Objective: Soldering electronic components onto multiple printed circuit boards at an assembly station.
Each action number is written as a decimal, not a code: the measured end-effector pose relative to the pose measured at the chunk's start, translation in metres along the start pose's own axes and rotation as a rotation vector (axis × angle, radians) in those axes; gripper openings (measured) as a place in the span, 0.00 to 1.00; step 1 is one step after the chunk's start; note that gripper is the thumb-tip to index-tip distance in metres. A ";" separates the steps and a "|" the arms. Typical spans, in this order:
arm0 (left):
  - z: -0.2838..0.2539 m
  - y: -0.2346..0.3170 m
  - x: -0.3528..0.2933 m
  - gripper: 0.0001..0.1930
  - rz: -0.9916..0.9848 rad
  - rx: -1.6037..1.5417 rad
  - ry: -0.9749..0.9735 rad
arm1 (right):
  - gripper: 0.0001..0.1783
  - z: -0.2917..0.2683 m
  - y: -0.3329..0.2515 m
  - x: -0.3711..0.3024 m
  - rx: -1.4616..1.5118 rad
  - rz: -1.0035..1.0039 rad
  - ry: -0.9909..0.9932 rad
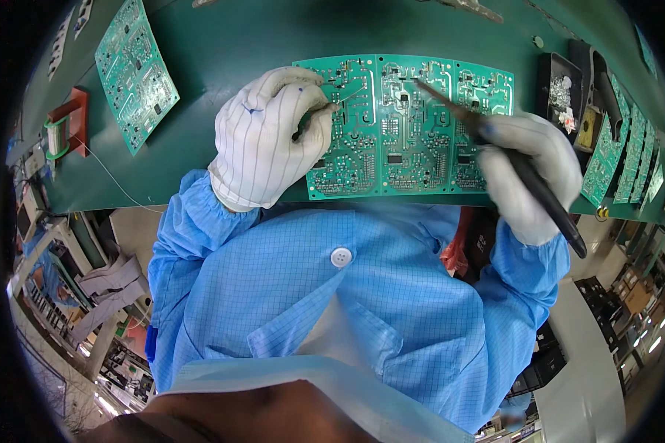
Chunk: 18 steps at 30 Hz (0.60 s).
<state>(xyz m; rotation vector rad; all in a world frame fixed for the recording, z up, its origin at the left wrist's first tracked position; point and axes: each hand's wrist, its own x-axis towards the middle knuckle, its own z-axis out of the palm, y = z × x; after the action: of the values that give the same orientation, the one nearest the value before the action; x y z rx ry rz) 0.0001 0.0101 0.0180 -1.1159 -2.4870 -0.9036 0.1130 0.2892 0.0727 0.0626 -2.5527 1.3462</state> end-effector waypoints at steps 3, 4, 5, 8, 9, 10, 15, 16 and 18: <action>0.000 0.001 0.000 0.09 0.001 0.010 0.005 | 0.15 0.006 -0.003 0.011 -0.077 -0.037 -0.101; 0.000 0.002 0.000 0.10 0.004 0.018 0.004 | 0.15 0.006 -0.003 0.014 -0.069 -0.022 -0.116; -0.001 0.002 -0.001 0.10 0.005 0.025 0.003 | 0.16 0.007 -0.004 0.015 -0.064 -0.006 -0.131; 0.001 0.001 -0.001 0.10 0.012 0.026 0.015 | 0.16 0.007 -0.003 0.017 -0.080 0.010 -0.147; 0.002 0.000 -0.001 0.10 0.013 0.021 0.018 | 0.15 0.008 -0.002 0.018 -0.084 0.007 -0.155; 0.002 -0.001 -0.001 0.10 0.014 0.015 0.022 | 0.15 0.008 -0.002 0.018 -0.089 0.004 -0.162; 0.003 -0.002 -0.003 0.10 -0.002 0.029 -0.002 | 0.15 0.010 0.000 0.021 -0.076 0.005 -0.173; 0.003 -0.002 -0.004 0.10 -0.002 0.034 0.002 | 0.15 0.010 0.001 0.022 -0.076 -0.003 -0.175; 0.004 -0.003 -0.004 0.10 0.001 0.040 0.010 | 0.15 0.010 0.001 0.023 -0.065 -0.012 -0.183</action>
<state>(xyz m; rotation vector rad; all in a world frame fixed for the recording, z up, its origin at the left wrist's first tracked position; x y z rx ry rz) 0.0004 0.0093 0.0118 -1.0971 -2.4855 -0.8536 0.0885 0.2831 0.0720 0.1966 -2.7394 1.3067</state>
